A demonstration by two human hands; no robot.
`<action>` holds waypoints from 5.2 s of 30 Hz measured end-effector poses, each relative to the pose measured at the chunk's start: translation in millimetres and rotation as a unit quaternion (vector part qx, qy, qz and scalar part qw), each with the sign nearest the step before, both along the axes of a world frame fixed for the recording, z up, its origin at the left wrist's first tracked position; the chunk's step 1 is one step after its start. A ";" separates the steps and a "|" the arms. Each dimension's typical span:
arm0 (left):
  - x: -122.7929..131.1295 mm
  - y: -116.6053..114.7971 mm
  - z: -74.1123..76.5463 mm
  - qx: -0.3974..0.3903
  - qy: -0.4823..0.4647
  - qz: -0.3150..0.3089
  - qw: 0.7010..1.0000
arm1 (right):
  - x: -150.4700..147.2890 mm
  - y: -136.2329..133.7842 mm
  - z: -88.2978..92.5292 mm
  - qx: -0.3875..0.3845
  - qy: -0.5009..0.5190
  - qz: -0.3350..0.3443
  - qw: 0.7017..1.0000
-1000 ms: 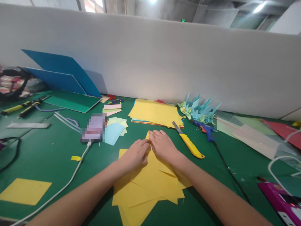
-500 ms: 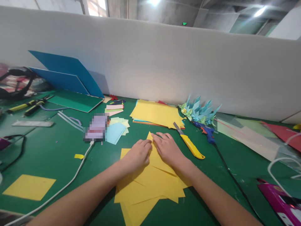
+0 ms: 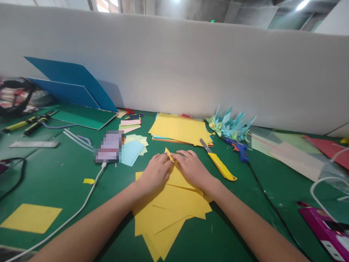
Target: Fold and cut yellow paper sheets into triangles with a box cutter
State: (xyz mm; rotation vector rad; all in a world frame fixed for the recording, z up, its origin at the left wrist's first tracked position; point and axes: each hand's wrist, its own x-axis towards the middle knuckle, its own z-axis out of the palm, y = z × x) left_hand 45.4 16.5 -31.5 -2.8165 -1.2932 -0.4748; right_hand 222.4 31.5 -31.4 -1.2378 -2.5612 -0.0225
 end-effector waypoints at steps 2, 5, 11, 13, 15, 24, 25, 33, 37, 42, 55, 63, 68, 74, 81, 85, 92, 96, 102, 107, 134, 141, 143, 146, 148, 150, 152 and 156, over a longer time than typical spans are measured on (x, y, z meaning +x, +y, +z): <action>0.2 2.1 -3.5 0.005 -0.018 -0.011 1.000 | 1.2 -1.3 -2.8 0.004 -0.001 0.003 1.000; 1.3 1.7 -6.2 0.006 -0.021 -0.015 1.000 | 2.6 -4.6 -4.0 0.015 -0.003 -0.002 1.000; 3.1 -0.4 -2.2 -0.001 0.013 0.011 1.000 | 10.2 -15.0 -0.8 0.035 -0.023 0.013 0.999; 2.6 0.5 -0.6 -0.008 0.024 0.007 1.000 | 12.8 -16.9 0.9 0.035 -0.028 0.019 0.999; 1.8 1.2 0.4 -0.008 0.034 -0.007 0.999 | 13.7 -17.3 3.3 0.033 -0.036 0.025 0.998; 2.7 -1.1 3.6 0.004 0.050 0.010 0.999 | 26.3 -23.5 4.3 0.013 -0.028 0.060 0.998; 2.2 -0.7 3.2 0.011 0.051 0.018 0.998 | 29.6 -25.0 3.1 0.010 -0.018 0.060 0.998; -1.8 0.0 -0.4 0.015 0.036 0.043 0.998 | 32.3 -24.9 1.1 -0.004 0.006 0.072 0.997; 0.6 2.2 1.9 -0.064 0.016 -0.015 0.998 | 29.8 -23.8 -2.1 0.014 0.012 0.088 0.996; -2.6 4.6 -0.7 -0.114 0.018 -0.029 0.993 | 32.5 -24.4 -3.0 0.025 0.019 0.087 0.996; 2.6 9.5 5.6 0.029 0.002 0.022 0.999 | 43.7 -22.5 1.1 0.033 0.058 0.148 0.987; -2.6 15.9 2.4 0.068 -0.007 0.072 0.995 | 40.7 -21.1 -1.2 0.058 0.069 0.161 0.983; -14.8 21.2 7.8 0.068 0.002 0.120 0.991 | 44.2 -22.5 1.4 0.080 0.084 0.184 0.976; -21.8 24.3 7.9 0.055 -0.013 0.155 0.986 | 46.2 -23.9 4.1 0.074 0.133 0.206 0.967; -16.6 15.2 13.5 -0.029 -0.059 0.156 0.986 | 47.5 -28.4 1.1 -0.015 0.279 0.124 0.952; -11.7 13.1 17.5 -0.073 -0.074 0.155 0.982 | 43.5 -30.4 -4.9 -0.061 0.329 0.058 0.941; -9.5 9.5 16.1 -0.175 -0.200 0.173 0.948 | 40.5 -26.2 -11.1 -0.075 0.433 0.020 0.898; -6.7 9.4 15.9 -0.208 -0.286 0.186 0.917 | 41.6 -21.9 -10.5 -0.129 0.543 -0.028 0.829; -7.3 13.1 21.3 -0.265 -0.455 0.201 0.826 | 37.1 -18.2 -7.1 -0.280 0.648 -0.021 0.708; -1.6 6.1 19.1 -0.352 -0.482 0.130 0.792 | 29.3 -21.6 -3.6 -0.317 0.648 -0.065 0.689; -26.9 19.3 19.8 -0.345 -0.429 0.111 0.827 | 54.5 -30.6 -7.1 0.254 0.252 0.031 0.933; -18.4 8.0 17.7 -0.199 -0.226 -0.014 0.954 | 47.3 -28.0 5.0 0.190 0.139 0.153 0.960; -16.0 5.0 17.2 -0.170 -0.169 -0.044 0.970 | 47.2 -28.0 5.9 0.160 0.125 0.168 0.965; -15.3 5.2 18.2 -0.160 -0.121 -0.053 0.978 | 48.5 -28.0 3.5 0.104 0.106 0.197 0.969; -15.6 6.0 20.0 -0.159 -0.101 -0.057 0.980 | 49.6 -28.0 1.2 0.056 0.111 0.208 0.970; -16.2 6.4 22.0 -0.161 -0.086 -0.062 0.981 | 50.6 -28.0 -0.6 0.012 0.127 0.209 0.970; -17.3 6.2 23.6 -0.161 -0.077 -0.073 0.981 | 51.5 -27.8 -1.6 -0.019 0.145 0.211 0.967; -20.2 4.9 25.2 -0.175 -0.058 -0.095 0.978 | 52.2 -28.0 -0.3 -0.048 0.164 0.219 0.961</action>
